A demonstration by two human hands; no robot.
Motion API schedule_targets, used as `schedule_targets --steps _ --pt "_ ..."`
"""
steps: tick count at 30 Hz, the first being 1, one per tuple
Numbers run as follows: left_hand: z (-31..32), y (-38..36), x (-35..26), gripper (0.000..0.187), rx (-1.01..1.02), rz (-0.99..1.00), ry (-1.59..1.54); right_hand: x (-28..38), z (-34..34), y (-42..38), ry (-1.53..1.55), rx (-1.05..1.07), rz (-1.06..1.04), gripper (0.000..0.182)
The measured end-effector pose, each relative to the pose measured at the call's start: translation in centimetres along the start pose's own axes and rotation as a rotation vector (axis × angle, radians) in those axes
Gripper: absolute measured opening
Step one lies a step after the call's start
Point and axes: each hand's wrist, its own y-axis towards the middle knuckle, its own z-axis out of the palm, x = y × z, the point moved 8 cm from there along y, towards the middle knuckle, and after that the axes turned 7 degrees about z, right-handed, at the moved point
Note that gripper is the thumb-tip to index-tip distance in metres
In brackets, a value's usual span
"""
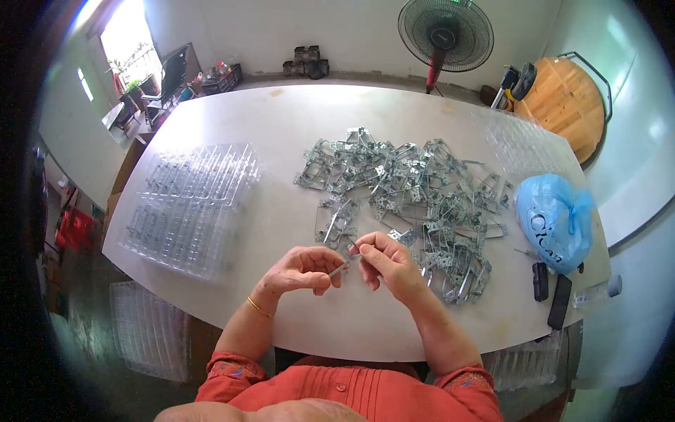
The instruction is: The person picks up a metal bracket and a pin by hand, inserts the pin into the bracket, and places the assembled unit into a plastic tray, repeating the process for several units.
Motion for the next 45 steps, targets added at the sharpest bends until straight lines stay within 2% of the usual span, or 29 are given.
schedule_targets --steps 2,9,15,17,45 --pt "0.0 0.0 0.0 0.050 0.010 -0.011 0.020 0.2 0.1 -0.1 -0.031 -0.012 0.013 0.018" --pt "0.6 -0.2 0.9 0.047 0.077 -0.085 0.103 0.0 0.0 -0.4 -0.182 0.019 0.040 0.018" --pt "1.0 -0.3 0.7 0.046 0.165 -0.077 0.207 0.2 -0.3 -0.8 -0.332 -0.092 0.031 0.014" --pt "1.1 -0.2 0.7 0.047 0.173 -0.085 0.215 0.6 -0.1 -0.9 -0.393 -0.109 -0.017 0.020" --pt "1.0 -0.2 0.9 0.046 0.152 -0.082 0.199 0.6 -0.1 -0.8 -0.424 -0.172 -0.089 0.017"
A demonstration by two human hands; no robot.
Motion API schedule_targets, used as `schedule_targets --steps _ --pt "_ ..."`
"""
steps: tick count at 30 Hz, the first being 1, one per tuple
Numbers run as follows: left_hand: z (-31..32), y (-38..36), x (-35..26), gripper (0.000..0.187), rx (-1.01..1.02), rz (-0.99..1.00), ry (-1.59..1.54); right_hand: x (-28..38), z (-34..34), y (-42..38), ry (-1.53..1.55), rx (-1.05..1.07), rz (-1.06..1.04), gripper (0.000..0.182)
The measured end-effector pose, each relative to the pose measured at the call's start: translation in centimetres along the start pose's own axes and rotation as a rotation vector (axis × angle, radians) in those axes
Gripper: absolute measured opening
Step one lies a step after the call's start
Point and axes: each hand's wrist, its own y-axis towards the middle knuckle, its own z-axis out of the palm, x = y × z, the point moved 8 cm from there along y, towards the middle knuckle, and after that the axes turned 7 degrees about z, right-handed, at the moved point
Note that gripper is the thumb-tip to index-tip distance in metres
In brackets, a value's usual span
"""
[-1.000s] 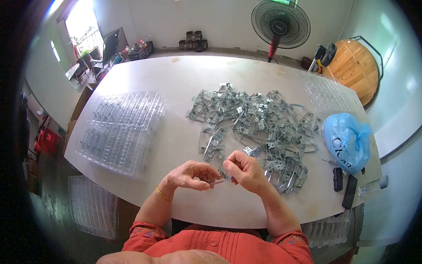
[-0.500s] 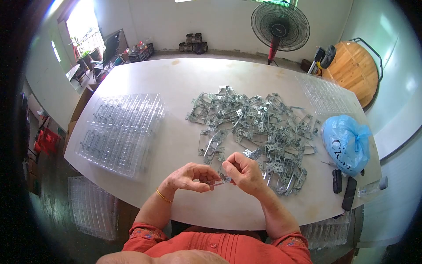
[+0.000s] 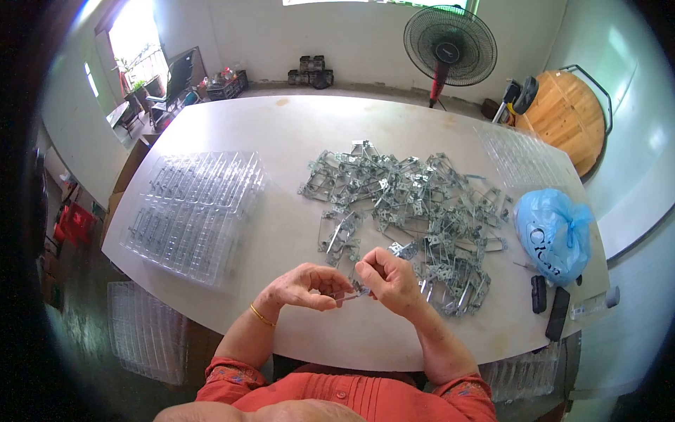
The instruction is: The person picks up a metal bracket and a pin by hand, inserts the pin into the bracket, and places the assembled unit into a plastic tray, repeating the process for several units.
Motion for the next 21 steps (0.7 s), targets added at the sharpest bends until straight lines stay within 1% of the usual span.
schedule_targets --steps 12,16,20,21 --pt "0.36 0.03 0.00 0.042 0.019 0.006 -0.008 -0.51 0.03 0.28 0.008 -0.031 -0.024 0.015" --pt "0.79 0.17 0.21 0.042 0.046 0.004 -0.025 -0.49 -0.22 0.54 0.044 -0.071 -0.092 0.015" --pt "0.47 0.13 -0.20 0.042 0.017 -0.002 -0.077 -0.42 -0.81 0.63 0.091 -0.138 -0.150 0.016" --pt "0.33 0.09 -0.32 0.042 0.010 0.003 -0.089 -0.30 -0.52 0.63 0.084 -0.126 -0.154 0.016"
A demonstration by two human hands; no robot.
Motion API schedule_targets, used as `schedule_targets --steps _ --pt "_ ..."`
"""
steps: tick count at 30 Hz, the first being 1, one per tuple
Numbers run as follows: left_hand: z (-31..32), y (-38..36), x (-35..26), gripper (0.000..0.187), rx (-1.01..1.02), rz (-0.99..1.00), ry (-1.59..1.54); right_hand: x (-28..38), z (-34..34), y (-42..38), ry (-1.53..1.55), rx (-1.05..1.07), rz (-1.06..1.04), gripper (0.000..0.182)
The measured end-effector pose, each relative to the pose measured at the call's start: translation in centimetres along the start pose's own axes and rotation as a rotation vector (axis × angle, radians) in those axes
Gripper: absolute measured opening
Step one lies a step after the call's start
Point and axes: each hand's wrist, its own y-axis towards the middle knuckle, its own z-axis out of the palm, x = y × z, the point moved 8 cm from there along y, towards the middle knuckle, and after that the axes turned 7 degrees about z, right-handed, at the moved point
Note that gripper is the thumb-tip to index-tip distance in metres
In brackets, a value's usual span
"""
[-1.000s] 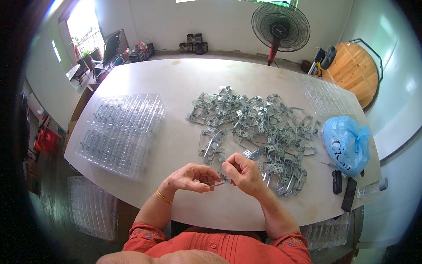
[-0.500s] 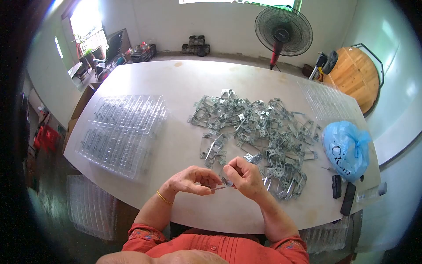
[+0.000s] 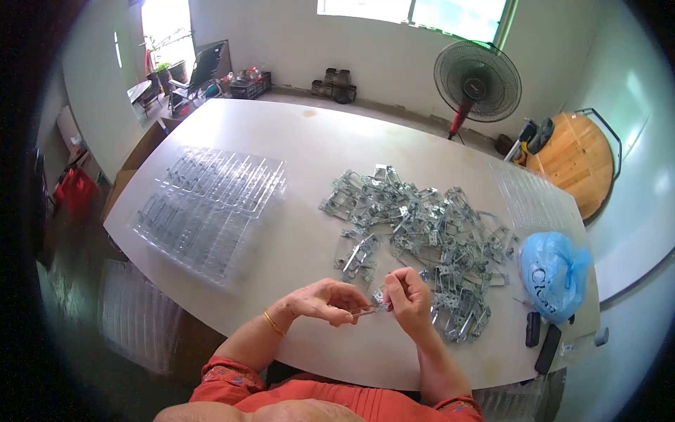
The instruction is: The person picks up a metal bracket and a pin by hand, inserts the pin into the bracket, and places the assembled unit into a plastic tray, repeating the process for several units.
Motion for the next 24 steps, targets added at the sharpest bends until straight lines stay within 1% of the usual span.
schedule_targets --steps 2,4,6,7,13,19,24 --pt "-0.4 -0.1 -0.1 0.043 -0.015 0.015 -0.011 0.0 -0.1 -0.1 0.085 -0.050 0.029 0.017" --pt "-0.8 -0.2 -0.4 0.046 -0.025 0.088 -0.152 -0.2 0.0 0.0 0.068 -0.042 0.025 0.016" --pt "-1.3 -0.3 -0.2 0.047 -0.059 0.104 -0.185 -0.2 0.3 -0.1 0.099 -0.024 -0.023 0.015" --pt "-1.6 -0.3 -0.1 0.048 -0.085 0.113 -0.219 -0.7 0.3 0.0 0.127 -0.025 -0.014 0.013" --pt "-1.9 -0.2 -0.2 0.047 -0.110 0.103 -0.208 -0.7 0.7 -0.2 0.129 0.015 -0.047 0.007" --pt "-2.3 -0.1 0.5 0.046 -0.144 0.087 -0.194 -0.4 0.7 -0.4 0.120 0.006 -0.036 0.003" --pt "-2.4 0.0 0.7 0.045 -0.152 0.107 -0.219 -0.5 0.8 -0.5 0.143 0.007 -0.035 0.004"
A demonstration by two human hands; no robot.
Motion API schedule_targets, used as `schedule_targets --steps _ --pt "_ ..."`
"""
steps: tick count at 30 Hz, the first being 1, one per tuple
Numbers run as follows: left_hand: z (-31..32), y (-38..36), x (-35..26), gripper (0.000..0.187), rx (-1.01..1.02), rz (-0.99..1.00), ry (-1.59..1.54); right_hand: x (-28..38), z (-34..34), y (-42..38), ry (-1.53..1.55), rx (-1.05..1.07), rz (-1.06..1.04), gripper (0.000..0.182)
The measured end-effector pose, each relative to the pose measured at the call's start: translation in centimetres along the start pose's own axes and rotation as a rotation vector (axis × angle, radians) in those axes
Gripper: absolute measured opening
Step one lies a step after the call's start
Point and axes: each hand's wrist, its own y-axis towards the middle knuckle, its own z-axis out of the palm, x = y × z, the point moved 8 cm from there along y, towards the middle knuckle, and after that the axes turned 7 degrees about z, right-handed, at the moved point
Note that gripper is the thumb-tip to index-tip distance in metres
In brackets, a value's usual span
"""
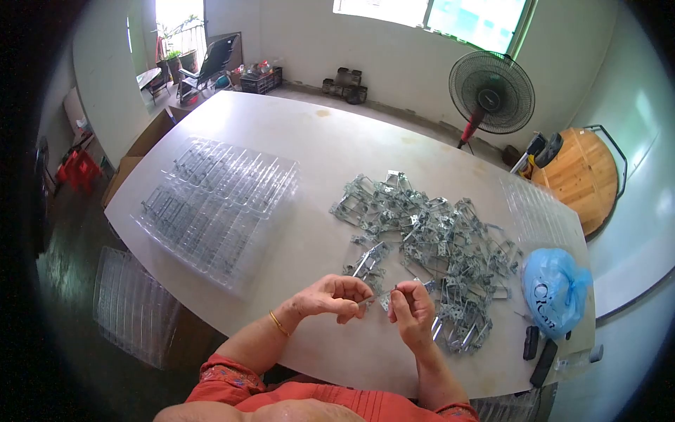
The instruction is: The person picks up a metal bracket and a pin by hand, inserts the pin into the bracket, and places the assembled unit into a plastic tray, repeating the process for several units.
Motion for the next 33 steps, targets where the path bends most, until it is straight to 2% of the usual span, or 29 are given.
schedule_targets --steps 10,26,33 --pt "-0.13 0.18 -0.06 0.037 -0.019 0.025 -0.020 0.38 0.33 -0.20 -0.014 0.005 -0.021 0.004" --pt "-0.62 -0.02 -0.10 0.041 -0.057 0.017 0.034 0.29 0.59 -0.18 -0.009 0.016 -0.060 0.003" --pt "-0.10 0.34 -0.03 0.035 0.004 0.046 -0.005 0.44 0.20 -0.30 -0.086 -0.050 -0.062 0.003"
